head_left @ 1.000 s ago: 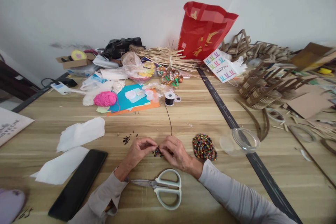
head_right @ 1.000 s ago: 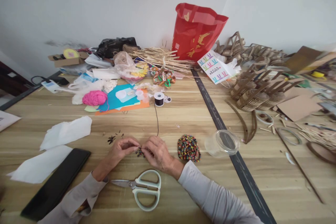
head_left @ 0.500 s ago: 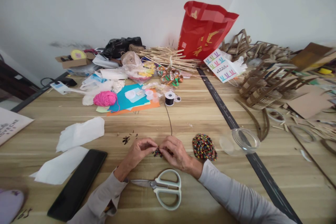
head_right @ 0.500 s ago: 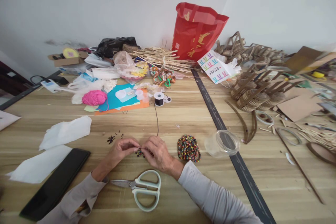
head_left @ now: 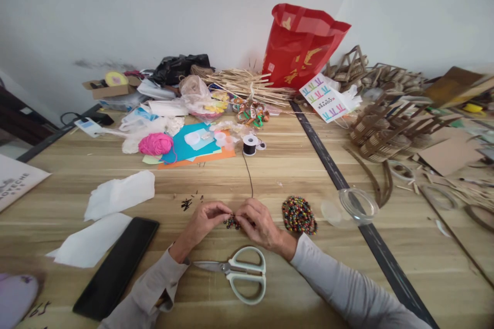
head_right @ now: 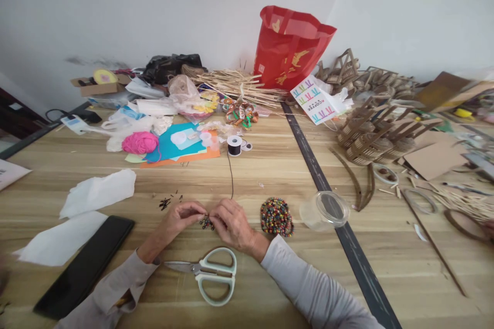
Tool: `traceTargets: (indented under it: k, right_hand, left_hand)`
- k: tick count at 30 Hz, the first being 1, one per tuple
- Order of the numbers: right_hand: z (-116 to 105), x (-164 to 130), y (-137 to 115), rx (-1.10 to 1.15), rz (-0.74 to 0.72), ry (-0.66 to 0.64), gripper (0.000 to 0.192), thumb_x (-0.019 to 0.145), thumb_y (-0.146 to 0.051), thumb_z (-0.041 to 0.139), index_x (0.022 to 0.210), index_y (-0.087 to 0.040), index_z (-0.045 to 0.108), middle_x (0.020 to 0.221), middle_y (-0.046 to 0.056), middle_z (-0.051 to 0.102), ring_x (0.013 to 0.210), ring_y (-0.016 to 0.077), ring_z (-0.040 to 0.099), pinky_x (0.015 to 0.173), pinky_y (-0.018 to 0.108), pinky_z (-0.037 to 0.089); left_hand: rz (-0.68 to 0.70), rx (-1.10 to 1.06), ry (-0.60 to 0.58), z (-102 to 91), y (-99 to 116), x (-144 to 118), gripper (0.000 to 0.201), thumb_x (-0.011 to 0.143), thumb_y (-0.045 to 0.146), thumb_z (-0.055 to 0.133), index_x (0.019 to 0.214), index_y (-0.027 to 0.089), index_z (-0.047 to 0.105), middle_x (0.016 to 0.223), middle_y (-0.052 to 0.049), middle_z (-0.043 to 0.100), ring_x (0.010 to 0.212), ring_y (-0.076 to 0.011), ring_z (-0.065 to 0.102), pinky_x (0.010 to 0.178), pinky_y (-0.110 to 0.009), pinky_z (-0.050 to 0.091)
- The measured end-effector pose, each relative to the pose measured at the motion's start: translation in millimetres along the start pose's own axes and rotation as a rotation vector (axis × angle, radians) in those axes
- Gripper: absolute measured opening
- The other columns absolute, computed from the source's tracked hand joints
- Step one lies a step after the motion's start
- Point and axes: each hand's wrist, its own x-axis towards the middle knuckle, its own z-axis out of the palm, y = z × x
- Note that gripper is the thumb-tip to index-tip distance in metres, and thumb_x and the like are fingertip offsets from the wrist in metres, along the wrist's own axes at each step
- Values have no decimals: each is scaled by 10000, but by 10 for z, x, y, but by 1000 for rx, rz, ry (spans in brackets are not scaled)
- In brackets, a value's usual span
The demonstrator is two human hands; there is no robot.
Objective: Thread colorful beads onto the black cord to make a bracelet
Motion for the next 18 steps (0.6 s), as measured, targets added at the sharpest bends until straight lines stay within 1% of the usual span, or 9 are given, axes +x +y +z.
traceTargets:
  k: [9, 18]
  right_hand:
    - [20, -11, -10, -45, -10, -3, 105, 914, -174, 439, 855, -180, 525, 768, 57, 556, 731, 173, 490, 646, 292, 407]
    - [41, -14, -6, -71, -20, -2, 113, 919, -185, 435, 853, -173, 525, 768, 58, 554, 726, 172, 485, 637, 294, 402]
  left_hand:
    - [17, 3, 5, -11, -17, 5, 87, 655, 207, 711, 710, 140, 706, 708, -42, 704, 684, -168, 625, 671, -266, 498]
    - [28, 1, 2, -4, 9, 7, 86, 641, 207, 719, 687, 135, 714, 671, -43, 705, 649, -166, 622, 633, -261, 495]
